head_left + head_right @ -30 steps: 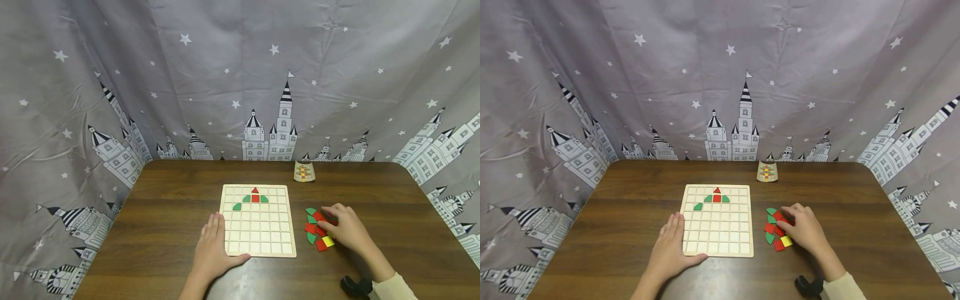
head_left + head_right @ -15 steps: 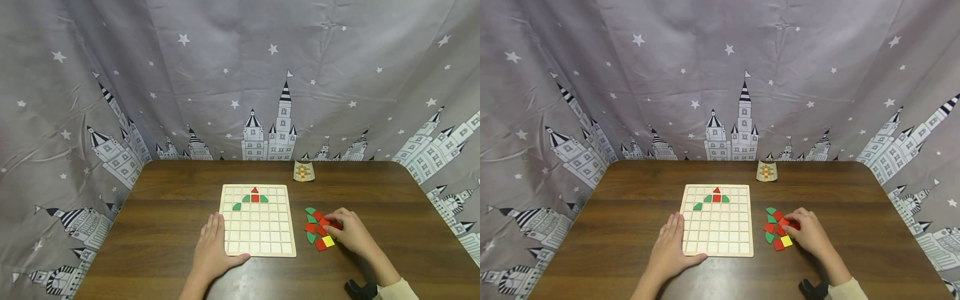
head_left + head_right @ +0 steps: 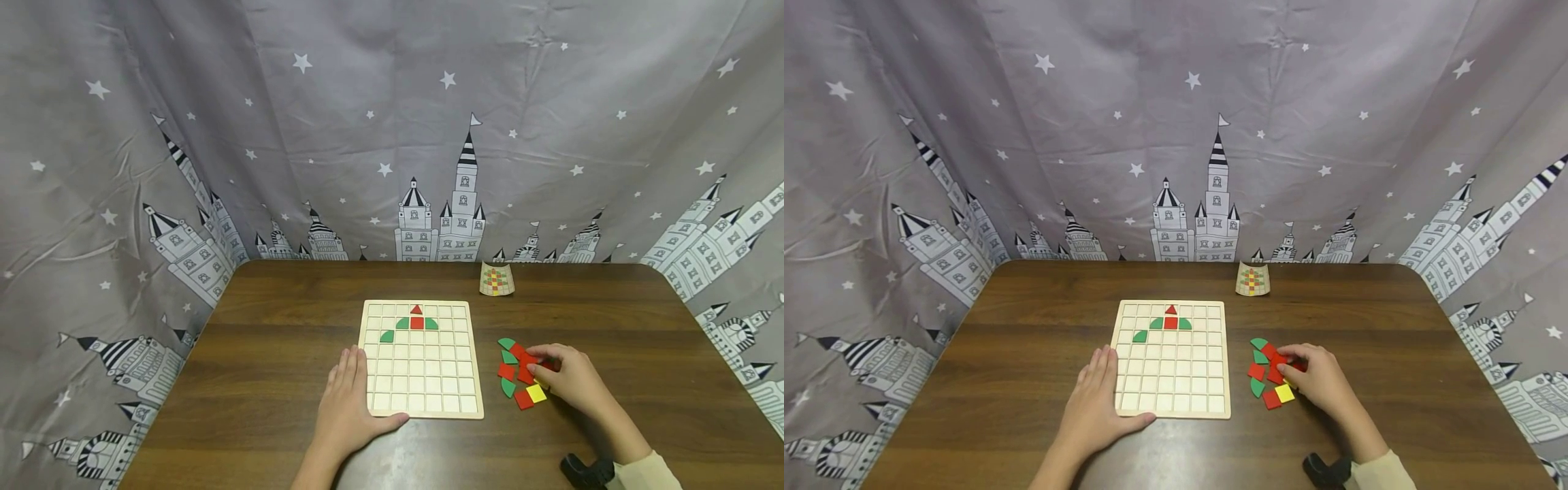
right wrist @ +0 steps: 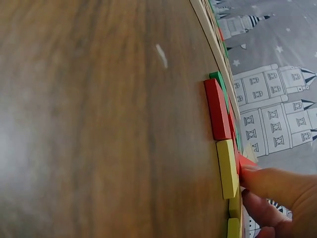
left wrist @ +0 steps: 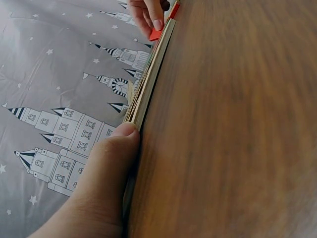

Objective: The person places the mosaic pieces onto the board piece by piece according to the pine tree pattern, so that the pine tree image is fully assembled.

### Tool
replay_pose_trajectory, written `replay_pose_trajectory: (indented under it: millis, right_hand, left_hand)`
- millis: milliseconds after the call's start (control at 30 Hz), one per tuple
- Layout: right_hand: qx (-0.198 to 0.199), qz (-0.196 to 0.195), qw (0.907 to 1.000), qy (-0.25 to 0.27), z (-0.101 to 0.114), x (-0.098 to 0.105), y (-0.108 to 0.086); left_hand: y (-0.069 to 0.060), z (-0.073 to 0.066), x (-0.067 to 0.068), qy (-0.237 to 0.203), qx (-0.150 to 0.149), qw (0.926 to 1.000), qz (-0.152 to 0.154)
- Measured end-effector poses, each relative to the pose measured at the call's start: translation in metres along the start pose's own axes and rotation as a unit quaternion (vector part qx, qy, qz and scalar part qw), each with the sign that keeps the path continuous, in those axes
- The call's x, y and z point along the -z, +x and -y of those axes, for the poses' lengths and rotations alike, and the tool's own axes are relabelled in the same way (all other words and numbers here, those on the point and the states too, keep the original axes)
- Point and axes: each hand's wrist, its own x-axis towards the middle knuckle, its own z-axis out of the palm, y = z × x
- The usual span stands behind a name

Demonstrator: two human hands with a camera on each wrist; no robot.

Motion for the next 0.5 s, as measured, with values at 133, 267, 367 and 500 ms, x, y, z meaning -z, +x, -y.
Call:
replay_pose_trajectory:
  millis: [133,267,367,500]
  right_hand:
    - [-0.015,-0.003,0.9999,-0.001,0.0019,0.0005,0.0004]
    - [-0.007,0.0,0.9999,-0.01,0.0037,0.0009,0.0009]
    - [0.013,0.009,0.9998,-0.015,0.0036,0.0007,0.0012]
    - [0.048,0.02,0.9985,-0.017,0.002,0.0001,0.0026]
  left_hand:
    - [0.0,0.0002,0.0001,0.002,0.001,1.0,0.002]
    - [0.0,0.0002,0.0005,0.003,0.001,1.0,0.004]
    - [0.0,-0.0002,0.001,0.001,0.002,1.0,0.005]
    - [-0.0003,-0.0013,0.0023,-0.005,0.005,0.9999,0.008]
